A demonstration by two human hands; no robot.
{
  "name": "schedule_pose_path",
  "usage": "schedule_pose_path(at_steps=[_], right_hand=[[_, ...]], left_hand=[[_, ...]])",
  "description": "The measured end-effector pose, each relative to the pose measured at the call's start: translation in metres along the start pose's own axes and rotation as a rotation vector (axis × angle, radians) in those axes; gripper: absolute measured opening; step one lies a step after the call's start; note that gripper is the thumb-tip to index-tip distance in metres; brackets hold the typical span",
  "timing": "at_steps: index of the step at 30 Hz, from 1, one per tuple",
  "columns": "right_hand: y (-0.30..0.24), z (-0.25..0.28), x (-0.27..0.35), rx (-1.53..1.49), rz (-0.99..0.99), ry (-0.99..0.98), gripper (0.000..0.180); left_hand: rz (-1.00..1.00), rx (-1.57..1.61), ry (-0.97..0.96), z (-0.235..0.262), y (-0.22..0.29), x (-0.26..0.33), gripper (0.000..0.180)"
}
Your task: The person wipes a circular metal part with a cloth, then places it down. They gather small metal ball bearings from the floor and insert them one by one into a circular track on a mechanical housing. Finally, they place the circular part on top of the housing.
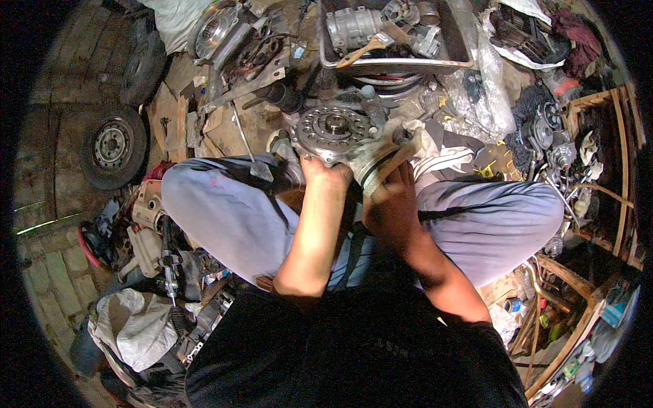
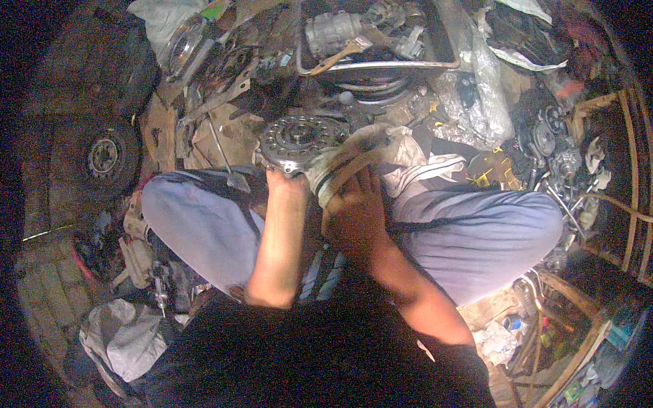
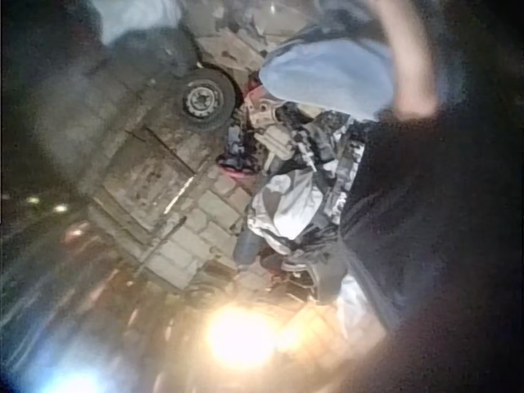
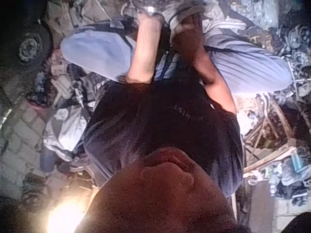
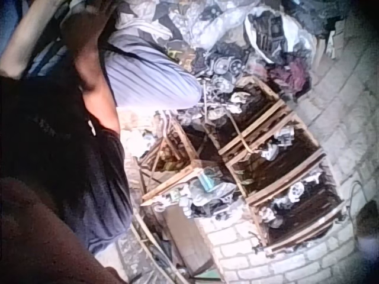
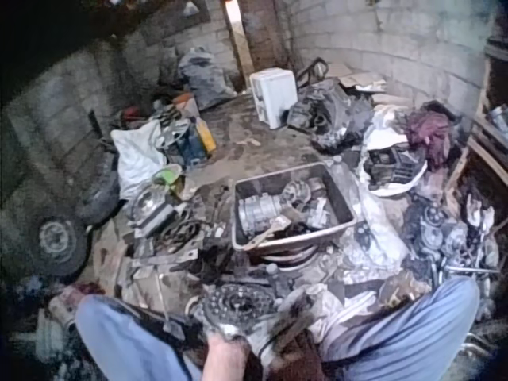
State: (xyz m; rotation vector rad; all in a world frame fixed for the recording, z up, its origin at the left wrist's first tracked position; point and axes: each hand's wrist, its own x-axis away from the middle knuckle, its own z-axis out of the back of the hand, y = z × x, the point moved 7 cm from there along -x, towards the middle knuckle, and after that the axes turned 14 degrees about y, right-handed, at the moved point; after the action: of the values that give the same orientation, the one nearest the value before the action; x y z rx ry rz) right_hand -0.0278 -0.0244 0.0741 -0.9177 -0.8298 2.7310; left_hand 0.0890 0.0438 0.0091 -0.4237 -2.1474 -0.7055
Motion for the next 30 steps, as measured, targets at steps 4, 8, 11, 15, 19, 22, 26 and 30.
schedule_pose_path(at_steps=[4,8,11,15,19,22,26,30], right_hand=[[-0.002,-0.003,0.001,-0.065,-0.042,-0.024,0.055],[-0.012,-0.001,-0.004,-0.089,0.010,0.060,0.057],[-0.020,0.003,-0.010,-0.059,-0.021,0.070,0.056],[-0.016,0.001,-0.004,-0.032,-0.082,0.053,0.055],[-0.016,0.002,-0.003,-0.011,-0.142,0.053,0.054],[-0.017,0.010,-0.009,0.023,-0.159,0.129,0.048],[0.000,0.013,-0.019,-0.063,-0.231,0.139,0.036],[0.003,0.014,-0.009,0.051,-0.107,0.226,0.033]], left_hand=[[-0.126,-0.029,0.131,0.009,0.009,0.007,0.045],[-0.235,-0.085,0.124,0.016,0.012,0.000,0.039],[-0.120,-0.003,0.059,0.017,0.010,-0.010,0.037],[-0.146,-0.048,0.094,0.023,0.006,-0.017,0.040],[-0.135,-0.034,0.079,0.023,0.003,-0.018,0.040],[-0.124,-0.052,0.081,0.015,0.001,-0.007,0.039],[-0.048,-0.047,0.059,0.014,0.002,-0.008,0.041],[0.031,-0.049,0.072,0.011,0.001,-0.004,0.045]])
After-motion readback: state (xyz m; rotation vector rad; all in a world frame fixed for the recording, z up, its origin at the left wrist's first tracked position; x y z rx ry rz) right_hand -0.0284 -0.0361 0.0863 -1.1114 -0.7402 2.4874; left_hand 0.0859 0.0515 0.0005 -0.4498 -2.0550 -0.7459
